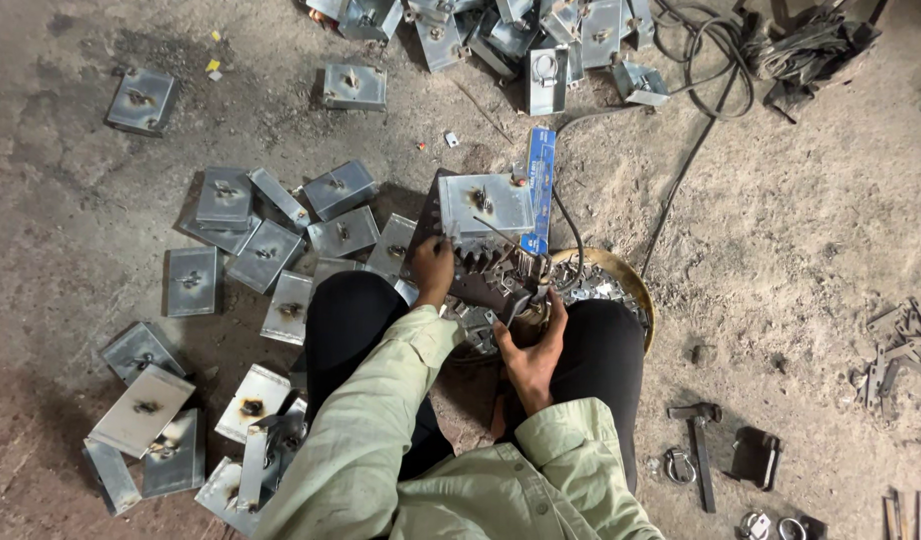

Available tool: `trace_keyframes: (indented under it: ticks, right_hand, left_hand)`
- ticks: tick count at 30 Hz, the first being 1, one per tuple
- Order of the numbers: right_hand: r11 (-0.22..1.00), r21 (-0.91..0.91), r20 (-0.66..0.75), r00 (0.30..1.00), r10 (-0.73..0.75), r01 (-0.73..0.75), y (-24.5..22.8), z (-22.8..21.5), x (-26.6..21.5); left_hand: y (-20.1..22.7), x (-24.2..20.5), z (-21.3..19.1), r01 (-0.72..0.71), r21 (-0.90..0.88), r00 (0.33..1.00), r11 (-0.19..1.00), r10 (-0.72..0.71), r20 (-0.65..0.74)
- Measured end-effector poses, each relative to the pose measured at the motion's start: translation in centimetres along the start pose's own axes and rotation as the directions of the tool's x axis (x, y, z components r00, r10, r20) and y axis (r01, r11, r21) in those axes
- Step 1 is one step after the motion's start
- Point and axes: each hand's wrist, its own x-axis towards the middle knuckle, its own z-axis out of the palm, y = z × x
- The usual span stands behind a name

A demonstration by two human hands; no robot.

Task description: The person sits on the floor and uses a welding torch to attach small metal rings to square metal plates. They pick up a plate, position it on a gear-like jig, weld the ring, and then place the finished piece aside. This process is repeated for multiple plates.

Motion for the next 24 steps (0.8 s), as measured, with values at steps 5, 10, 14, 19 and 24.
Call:
trace_keyframes:
  ticks: [5,10,14,19,24]
  right_hand:
    - [1.000,-0.024,0.054,0.999,-0.002,0.003,0.2,0.2,0.0]
    - [0.987,-0.133,0.073,0.994,-0.076,0.085,0.5,0.2,-0.1]
    - [0.991,-0.125,0.077,0.997,-0.029,0.039,0.3,0.2,-0.1]
    - [0.990,-0.139,0.094,0.995,-0.017,0.030,0.3,0.4,0.0]
    - [0.983,-0.169,0.098,0.994,-0.050,0.066,0.5,0.6,0.2]
  left_hand:
    - [3.7,-0.3,-2.5,0.116,-0.085,0.992,0.990,-0.112,0.049]
    - [6.1,-0.8,-4.0,0.251,-0.094,0.964,0.964,-0.239,0.116]
    - [5.4,-0.8,-3.6,0.125,-0.067,0.992,0.990,-0.123,0.024]
    - [4.7,-0.9,-3.2,0.087,-0.050,0.996,0.995,-0.086,0.019]
    - [4.8,-0.6,-3.1,0.138,-0.036,0.990,0.990,-0.136,0.044]
